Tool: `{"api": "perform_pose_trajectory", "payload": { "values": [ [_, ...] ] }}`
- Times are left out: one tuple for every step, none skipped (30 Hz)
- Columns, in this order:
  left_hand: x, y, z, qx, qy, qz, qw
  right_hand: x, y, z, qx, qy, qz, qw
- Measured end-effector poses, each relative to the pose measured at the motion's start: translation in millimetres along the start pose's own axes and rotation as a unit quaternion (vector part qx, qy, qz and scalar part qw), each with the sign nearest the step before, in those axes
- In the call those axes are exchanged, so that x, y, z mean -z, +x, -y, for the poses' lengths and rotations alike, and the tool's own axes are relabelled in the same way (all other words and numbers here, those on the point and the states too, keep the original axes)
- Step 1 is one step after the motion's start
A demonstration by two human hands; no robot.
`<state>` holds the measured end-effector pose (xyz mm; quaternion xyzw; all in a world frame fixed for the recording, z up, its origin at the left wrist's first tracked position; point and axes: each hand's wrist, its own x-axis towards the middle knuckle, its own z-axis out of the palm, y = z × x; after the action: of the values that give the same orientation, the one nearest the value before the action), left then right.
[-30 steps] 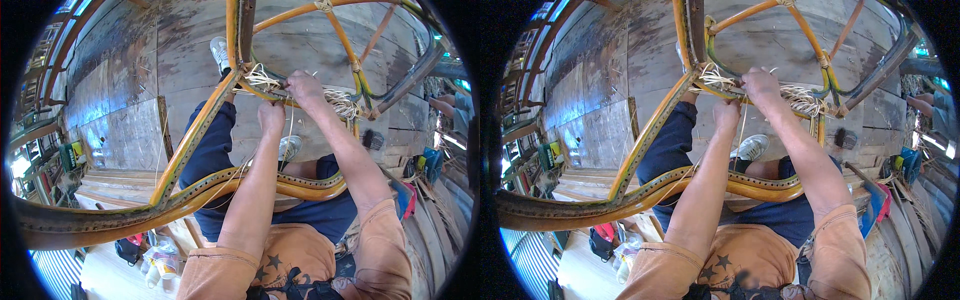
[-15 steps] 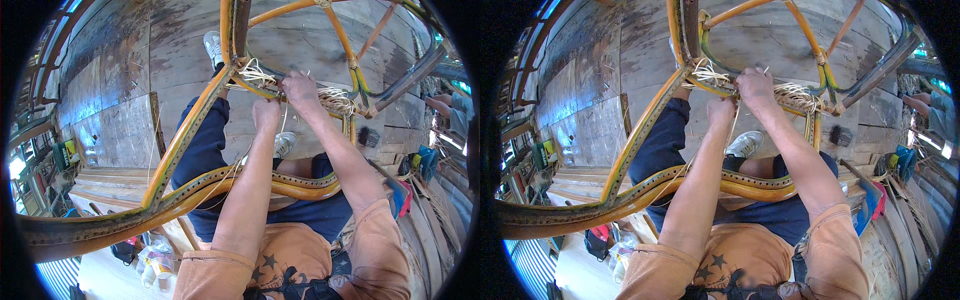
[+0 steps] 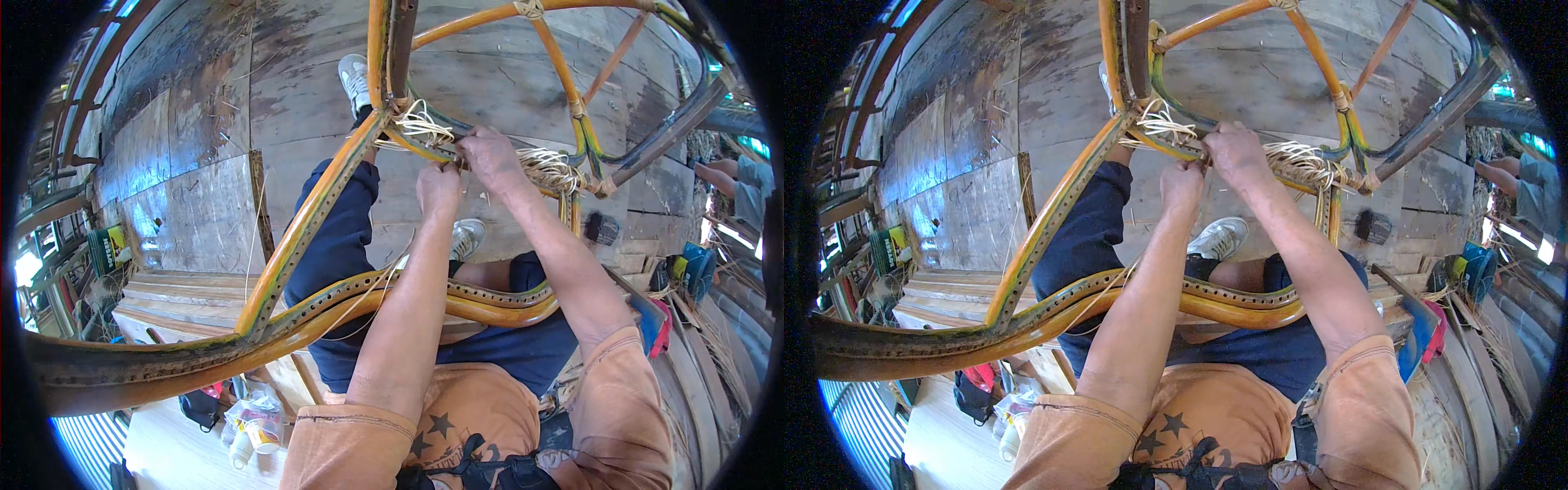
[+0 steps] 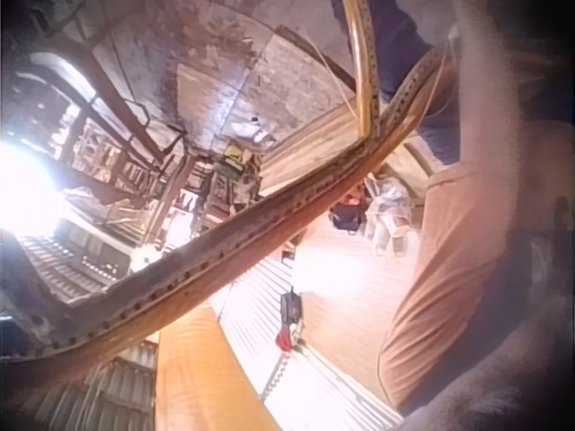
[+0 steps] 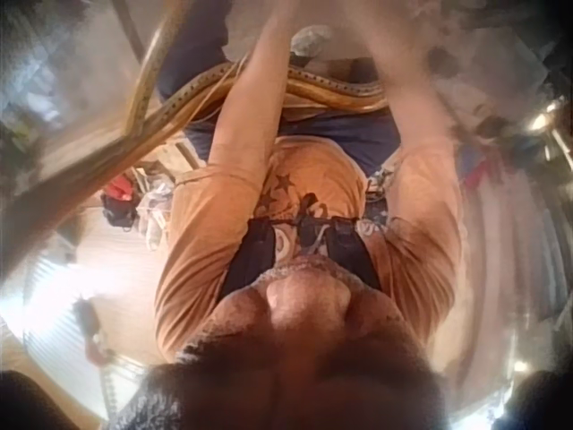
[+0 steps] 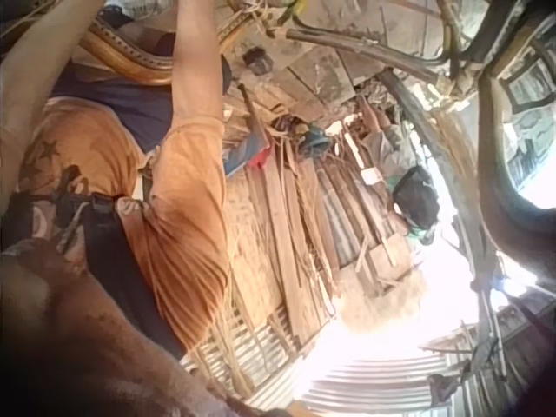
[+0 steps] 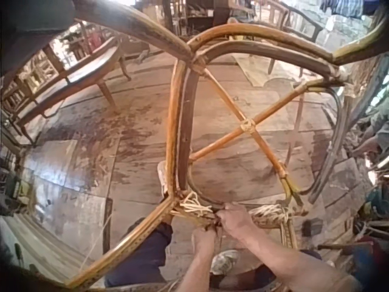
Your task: Weaving rattan strips into the seat and frame of a bamboo or rattan chair.
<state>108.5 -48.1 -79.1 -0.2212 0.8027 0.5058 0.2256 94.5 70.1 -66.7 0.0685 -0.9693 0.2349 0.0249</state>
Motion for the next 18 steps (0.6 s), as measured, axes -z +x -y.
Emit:
{"api": "perform_pose_trajectory", "payload": {
  "values": [
    [1,-1,1,-0.005,0.000,-0.005,1.000,9,2,4,-0.024,0.011,0.040,0.999],
    [2,-1,2,-0.003,-0.001,-0.006,1.000,14,3,6,-0.048,0.021,0.080,0.995],
    [2,-1,4,-0.011,-0.019,-0.013,1.000,13,3,8,-0.047,0.021,0.083,0.995],
    [2,-2,2,-0.018,-0.036,-0.017,0.999,12,3,10,-0.030,-0.014,0.079,0.996],
    [2,-4,0,-0.014,-0.036,-0.016,0.999,11,3,10,-0.014,-0.049,0.076,0.996],
    [2,-4,-2,-0.017,-0.023,-0.017,0.999,10,3,9,-0.016,-0.049,0.080,0.996],
    [3,-5,-5,-0.020,-0.009,-0.017,1.000,11,5,7,-0.006,-0.070,0.096,0.993],
    [4,-6,-7,-0.016,-0.008,-0.014,1.000,11,5,6,0.004,-0.091,0.113,0.989],
    [4,-8,-8,-0.014,-0.013,-0.004,1.000,11,3,7,0.000,-0.091,0.116,0.989],
    [7,-8,-9,-0.013,-0.019,0.004,1.000,12,5,11,0.000,-0.112,0.131,0.985],
    [7,-6,-7,-0.011,-0.019,0.004,1.000,13,7,16,-0.002,-0.133,0.145,0.980],
    [7,-4,-4,-0.013,-0.026,-0.004,1.000,14,9,20,-0.002,-0.132,0.148,0.980],
    [7,-5,-5,-0.015,-0.033,-0.010,0.999,18,11,23,-0.013,-0.134,0.168,0.977],
    [7,-5,-7,-0.011,-0.032,-0.006,0.999,21,11,25,-0.023,-0.136,0.188,0.973],
    [8,-6,-9,-0.013,-0.039,-0.005,0.999,21,12,26,-0.027,-0.135,0.191,0.972],
    [9,-7,-11,-0.015,-0.047,-0.004,0.999,20,12,25,-0.025,-0.139,0.186,0.972],
    [9,-6,-9,-0.013,-0.044,0.000,0.999,19,13,25,-0.024,-0.143,0.179,0.973],
    [9,-3,-10,-0.016,-0.028,-0.003,0.999,17,12,25,-0.029,-0.141,0.180,0.973]
  ]
}}
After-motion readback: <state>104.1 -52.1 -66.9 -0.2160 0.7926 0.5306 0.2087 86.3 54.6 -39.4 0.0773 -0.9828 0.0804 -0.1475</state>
